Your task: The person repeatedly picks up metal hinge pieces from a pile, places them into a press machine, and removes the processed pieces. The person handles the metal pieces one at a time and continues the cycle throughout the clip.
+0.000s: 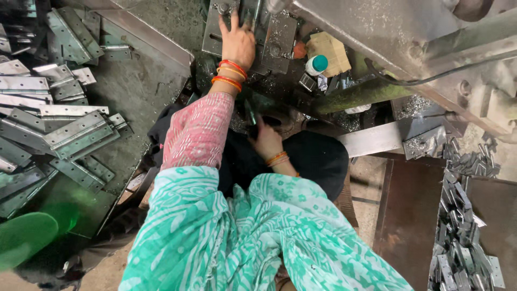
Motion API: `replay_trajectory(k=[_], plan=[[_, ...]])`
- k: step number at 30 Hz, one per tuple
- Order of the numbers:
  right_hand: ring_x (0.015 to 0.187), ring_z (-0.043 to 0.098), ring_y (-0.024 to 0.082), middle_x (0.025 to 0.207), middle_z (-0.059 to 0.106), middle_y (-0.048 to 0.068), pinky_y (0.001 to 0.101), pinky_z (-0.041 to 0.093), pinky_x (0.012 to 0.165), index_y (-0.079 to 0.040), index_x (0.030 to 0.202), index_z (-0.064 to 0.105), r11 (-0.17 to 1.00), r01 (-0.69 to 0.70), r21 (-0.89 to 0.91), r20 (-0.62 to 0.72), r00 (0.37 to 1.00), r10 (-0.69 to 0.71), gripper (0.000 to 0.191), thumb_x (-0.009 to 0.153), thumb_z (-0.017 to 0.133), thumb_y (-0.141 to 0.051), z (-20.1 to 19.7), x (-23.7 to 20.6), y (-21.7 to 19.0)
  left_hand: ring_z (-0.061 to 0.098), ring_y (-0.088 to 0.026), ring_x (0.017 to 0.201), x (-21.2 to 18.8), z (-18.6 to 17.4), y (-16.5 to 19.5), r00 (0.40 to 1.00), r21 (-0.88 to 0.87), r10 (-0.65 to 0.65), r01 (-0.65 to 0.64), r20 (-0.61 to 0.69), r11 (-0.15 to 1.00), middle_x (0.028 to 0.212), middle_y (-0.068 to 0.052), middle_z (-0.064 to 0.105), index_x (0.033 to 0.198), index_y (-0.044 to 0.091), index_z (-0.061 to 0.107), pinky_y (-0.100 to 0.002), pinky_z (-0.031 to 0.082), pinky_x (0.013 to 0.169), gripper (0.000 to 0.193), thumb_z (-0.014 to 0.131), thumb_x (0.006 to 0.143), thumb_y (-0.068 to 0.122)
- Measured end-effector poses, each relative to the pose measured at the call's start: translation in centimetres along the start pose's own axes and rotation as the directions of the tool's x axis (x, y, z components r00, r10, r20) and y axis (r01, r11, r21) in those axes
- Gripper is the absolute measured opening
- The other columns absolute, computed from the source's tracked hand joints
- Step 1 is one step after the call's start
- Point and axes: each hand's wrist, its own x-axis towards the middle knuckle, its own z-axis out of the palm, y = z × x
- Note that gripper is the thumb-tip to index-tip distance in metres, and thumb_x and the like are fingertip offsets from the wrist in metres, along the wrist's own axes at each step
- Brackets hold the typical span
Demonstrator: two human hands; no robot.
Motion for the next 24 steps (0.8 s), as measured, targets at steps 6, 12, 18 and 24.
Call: replay_trajectory(k=[6, 12, 18, 24], plan=[[0.089, 0.07, 0.046, 0.111, 0.071, 0.025, 0.0572, 0.057, 0.075, -0.013, 0.152, 0.039, 0.998, -0.05, 0.023, -0.067, 0.996, 0.051, 0.088, 0.078, 0.079, -0.039, 3.0, -1.3, 0.2, 0.028, -0.041, 0.15, -1.6, -0.8, -0.1, 0.995, 0.001, 0.034, -0.034, 0.094, 0.999, 0.146, -0.005, 0.059, 0.123, 0.009, 0.075, -0.077, 0.012, 0.113, 0.036, 0.051, 0.1, 0.024], [0.095, 0.07, 0.047, 0.104, 0.072, 0.026, 0.0573, 0.056, 0.08, -0.011, 0.149, 0.044, 0.999, -0.046, -0.004, 0.056, 0.997, 0.046, 0.083, 0.078, 0.077, -0.039, -0.4, -0.9, -0.2, 0.023, -0.039, 0.149, -3.9, -0.8, 0.5, 0.999, 0.03, -0.016, 0.015, 0.045, 0.999, 0.15, -0.001, 0.053, 0.141, 0.015, 0.065, -0.079, 0.006, 0.113, 0.048, 0.047, 0.099, 0.029], [0.099, 0.07, 0.046, 0.106, 0.072, 0.028, 0.0554, 0.058, 0.083, -0.008, 0.141, 0.052, 0.993, -0.039, -0.107, 0.175, 0.983, 0.058, 0.065, 0.088, 0.071, -0.04, -5.0, 1.4, -1.0, 0.014, -0.038, 0.153, -1.3, -1.7, 0.1, 0.977, 0.083, -0.035, 0.018, 0.21, 0.996, 0.16, 0.003, 0.043, 0.138, 0.016, 0.062, -0.08, 0.002, 0.112, 0.046, 0.043, 0.103, 0.038], [0.096, 0.069, 0.046, 0.106, 0.073, 0.025, 0.0567, 0.056, 0.078, -0.007, 0.145, 0.047, 0.999, -0.005, 0.041, -0.024, 1.0, 0.006, 0.081, 0.074, 0.079, -0.029, 0.0, -0.3, -0.2, 0.015, -0.04, 0.155, 0.0, -0.9, -0.2, 0.996, 0.003, -0.045, 0.045, 0.082, 0.999, 0.158, -0.002, 0.047, 0.148, 0.014, 0.061, -0.079, 0.001, 0.115, 0.051, 0.049, 0.104, 0.036]])
